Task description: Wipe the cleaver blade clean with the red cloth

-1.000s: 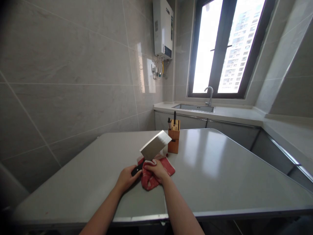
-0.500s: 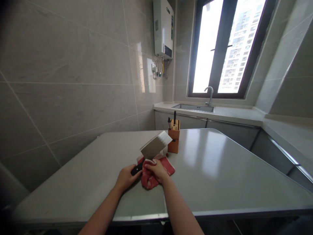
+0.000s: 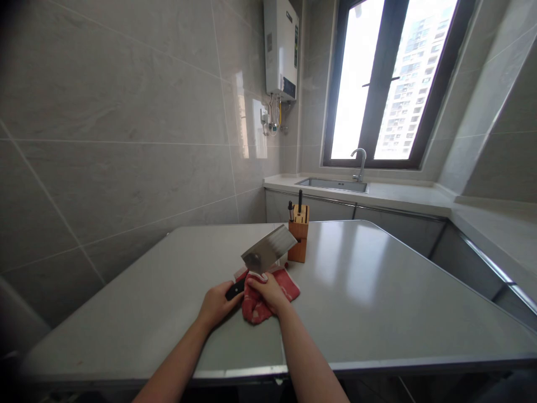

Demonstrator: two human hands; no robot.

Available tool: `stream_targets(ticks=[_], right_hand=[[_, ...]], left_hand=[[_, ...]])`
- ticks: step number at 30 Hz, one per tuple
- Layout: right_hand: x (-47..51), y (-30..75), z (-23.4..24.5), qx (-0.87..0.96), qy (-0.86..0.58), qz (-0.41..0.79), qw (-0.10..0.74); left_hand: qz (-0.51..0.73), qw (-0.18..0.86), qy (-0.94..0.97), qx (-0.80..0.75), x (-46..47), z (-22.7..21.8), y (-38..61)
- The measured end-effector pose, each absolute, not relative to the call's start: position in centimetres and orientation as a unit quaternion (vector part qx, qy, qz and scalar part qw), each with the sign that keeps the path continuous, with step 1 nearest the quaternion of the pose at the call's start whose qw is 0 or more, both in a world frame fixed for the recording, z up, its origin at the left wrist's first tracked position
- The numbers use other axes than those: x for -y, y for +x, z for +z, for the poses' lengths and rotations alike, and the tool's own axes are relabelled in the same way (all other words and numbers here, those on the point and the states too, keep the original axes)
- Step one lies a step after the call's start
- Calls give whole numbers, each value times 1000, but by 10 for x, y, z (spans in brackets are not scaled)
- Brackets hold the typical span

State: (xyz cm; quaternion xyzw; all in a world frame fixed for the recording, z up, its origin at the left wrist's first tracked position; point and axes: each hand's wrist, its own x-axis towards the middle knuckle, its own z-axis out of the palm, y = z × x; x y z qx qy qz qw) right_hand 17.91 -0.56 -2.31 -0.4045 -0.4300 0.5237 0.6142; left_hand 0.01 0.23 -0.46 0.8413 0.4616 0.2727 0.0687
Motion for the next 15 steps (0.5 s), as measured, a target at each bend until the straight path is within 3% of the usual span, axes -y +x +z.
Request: stream_targets(ticks=[15], right_hand=[[6, 177, -16, 368, -327, 579, 650]], left_hand=[[262, 31, 853, -451, -1, -9, -1]])
